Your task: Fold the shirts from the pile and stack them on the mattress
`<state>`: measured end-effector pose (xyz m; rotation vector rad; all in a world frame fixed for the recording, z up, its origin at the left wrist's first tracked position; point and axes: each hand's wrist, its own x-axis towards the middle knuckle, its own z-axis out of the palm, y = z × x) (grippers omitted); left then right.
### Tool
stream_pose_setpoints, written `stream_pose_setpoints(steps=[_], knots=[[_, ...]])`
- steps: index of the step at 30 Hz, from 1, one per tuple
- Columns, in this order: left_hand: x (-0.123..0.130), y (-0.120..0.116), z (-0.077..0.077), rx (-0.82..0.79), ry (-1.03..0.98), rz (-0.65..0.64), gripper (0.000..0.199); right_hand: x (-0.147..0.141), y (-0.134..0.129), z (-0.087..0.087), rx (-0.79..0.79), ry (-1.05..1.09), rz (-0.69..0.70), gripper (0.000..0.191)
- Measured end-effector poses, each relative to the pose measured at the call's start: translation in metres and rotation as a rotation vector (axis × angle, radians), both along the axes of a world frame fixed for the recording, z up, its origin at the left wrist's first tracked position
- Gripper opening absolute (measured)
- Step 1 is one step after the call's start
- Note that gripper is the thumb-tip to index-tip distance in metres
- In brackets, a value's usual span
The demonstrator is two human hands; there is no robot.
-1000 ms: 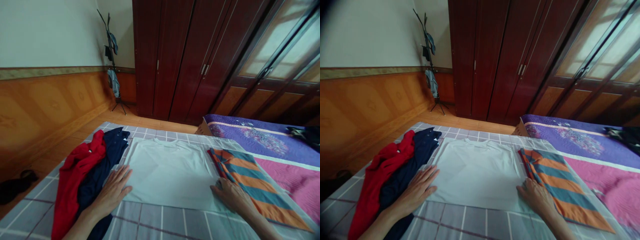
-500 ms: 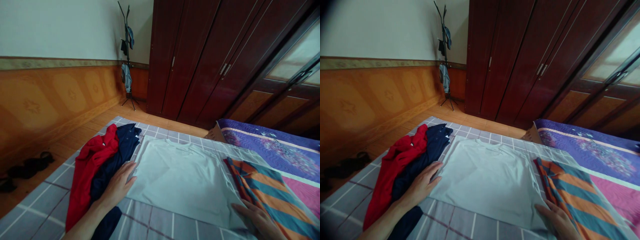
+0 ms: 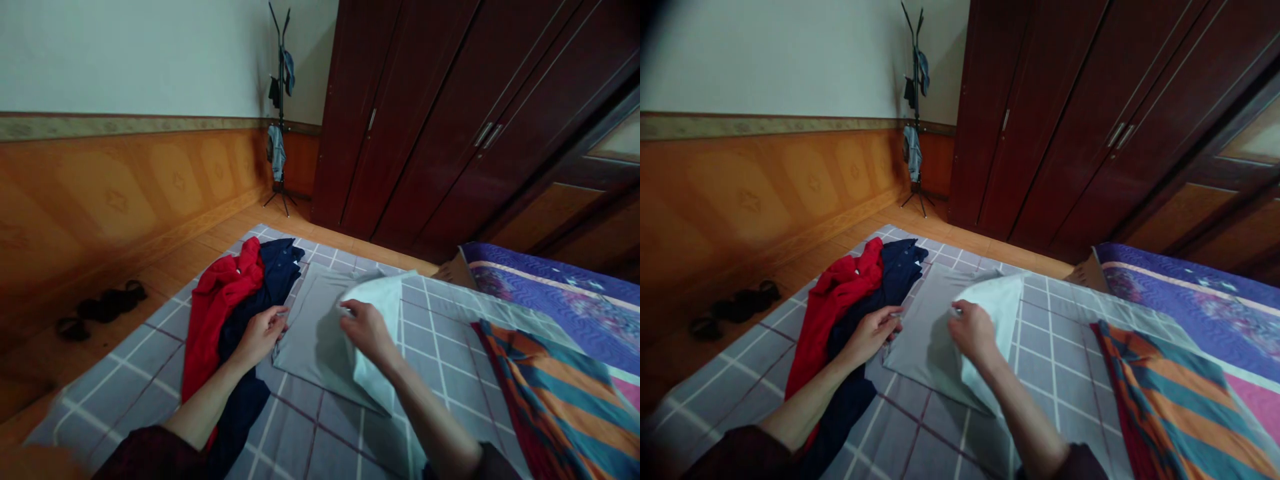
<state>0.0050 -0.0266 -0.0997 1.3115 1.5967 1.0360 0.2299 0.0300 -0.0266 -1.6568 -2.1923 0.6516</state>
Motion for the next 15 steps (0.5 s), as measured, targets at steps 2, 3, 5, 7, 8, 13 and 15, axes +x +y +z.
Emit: stream_pose_setpoints(steps=[2,3,5,7,8,13,15], knots=[[-0.002,0.000,-0.002,0.035,0.025,-0.004,0.045,-0.041,-0.021,-0.011,0.024,-0.048,0.144,0.033],[-0.002,0.000,-0.003,0.063,0.053,-0.011,0.043,-0.052,-0.031,-0.017,0.063,-0.085,0.244,0.032],[-0.002,0.000,-0.004,0.111,0.119,-0.036,0.038,-0.056,-0.050,-0.027,0.137,-0.133,0.366,0.035],[-0.002,-0.001,-0.003,0.142,0.189,-0.067,0.034,-0.039,-0.061,-0.034,0.209,-0.159,0.379,0.038],[-0.002,-0.001,-0.002,0.160,0.225,-0.087,0.034,-0.027,-0.064,-0.037,0.242,-0.170,0.369,0.037],[-0.008,-0.008,0.020,0.195,0.360,-0.260,0.046,0.037,-0.079,-0.050,0.382,-0.249,0.371,0.034],[-0.013,-0.014,0.032,0.202,0.380,-0.363,0.045,0.055,-0.085,-0.055,0.393,-0.276,0.376,0.031]])
